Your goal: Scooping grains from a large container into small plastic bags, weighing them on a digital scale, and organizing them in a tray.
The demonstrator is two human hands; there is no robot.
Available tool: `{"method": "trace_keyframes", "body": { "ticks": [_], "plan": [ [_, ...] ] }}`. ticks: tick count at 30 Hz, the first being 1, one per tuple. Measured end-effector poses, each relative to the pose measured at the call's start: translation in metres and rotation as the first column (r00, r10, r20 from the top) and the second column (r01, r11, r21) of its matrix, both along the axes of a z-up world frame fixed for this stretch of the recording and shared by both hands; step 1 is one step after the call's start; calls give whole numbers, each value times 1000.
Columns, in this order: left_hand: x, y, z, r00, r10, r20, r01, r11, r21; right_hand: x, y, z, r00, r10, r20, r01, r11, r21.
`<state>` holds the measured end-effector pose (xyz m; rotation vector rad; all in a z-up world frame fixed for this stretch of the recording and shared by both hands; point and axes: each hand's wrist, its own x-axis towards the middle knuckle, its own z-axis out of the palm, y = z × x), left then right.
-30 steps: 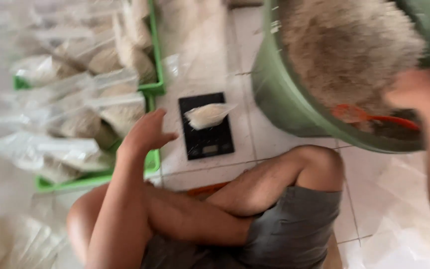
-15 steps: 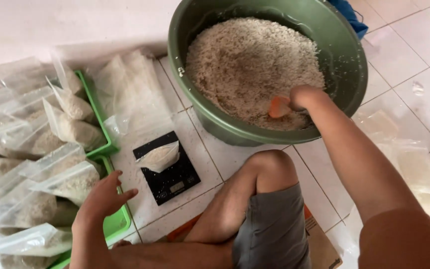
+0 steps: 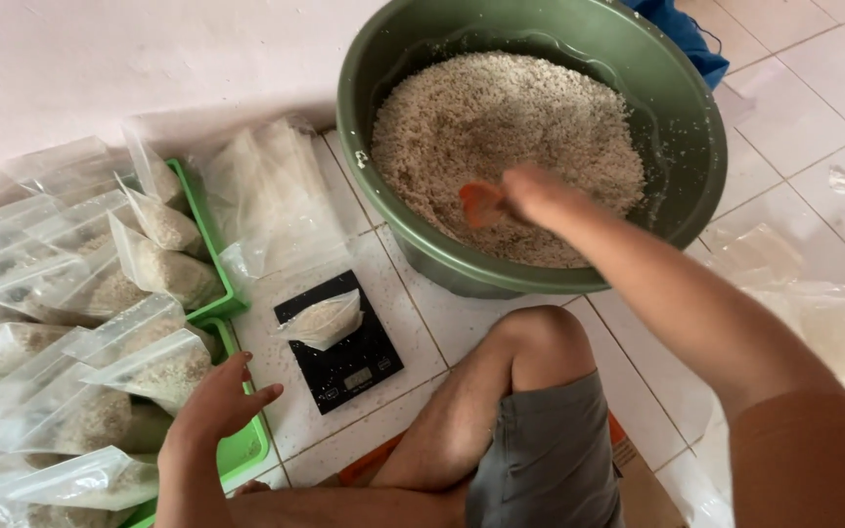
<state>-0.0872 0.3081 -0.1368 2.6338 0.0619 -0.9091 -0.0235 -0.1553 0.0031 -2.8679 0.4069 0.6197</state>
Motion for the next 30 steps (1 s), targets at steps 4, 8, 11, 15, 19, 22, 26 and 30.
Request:
{"method": "trace_keyframes", "body": {
  "ticks": [4, 8, 11, 15, 19, 22, 26, 30],
  "plan": [
    [-3, 4, 0, 1000, 15, 7, -15, 999, -29, 18, -5, -25, 982, 90, -167, -105, 991, -81],
    [-4, 3, -4, 998, 5, 62, -1, 998, -63, 10, -30, -13, 998, 25, -62, -26, 1000, -18],
    [-1, 9, -12, 980, -24, 196, 63, 979, -196, -4, -54, -12, 989, -20, 145, 3, 993, 116],
    [-9, -4, 6, 940, 35, 339, 55, 965, -255, -35, -37, 38, 977, -111, 180, 76, 979, 190],
    [-21, -19, 26, 756, 138, 640, 168, 904, -393, -47, -53, 47, 959, -142, 246, 92, 975, 201],
    [-23, -24, 36, 598, 189, 779, 297, 850, -434, -53, -67, 42, 937, -163, 308, 89, 966, 242],
    [-31, -25, 41, 521, 174, 836, 390, 822, -415, -70, -60, 49, 908, -150, 392, 32, 956, 292],
    [-33, -28, 27, 567, 128, 814, 408, 815, -412, -93, -5, 81, 913, -107, 394, -28, 946, 323]
  ]
}}
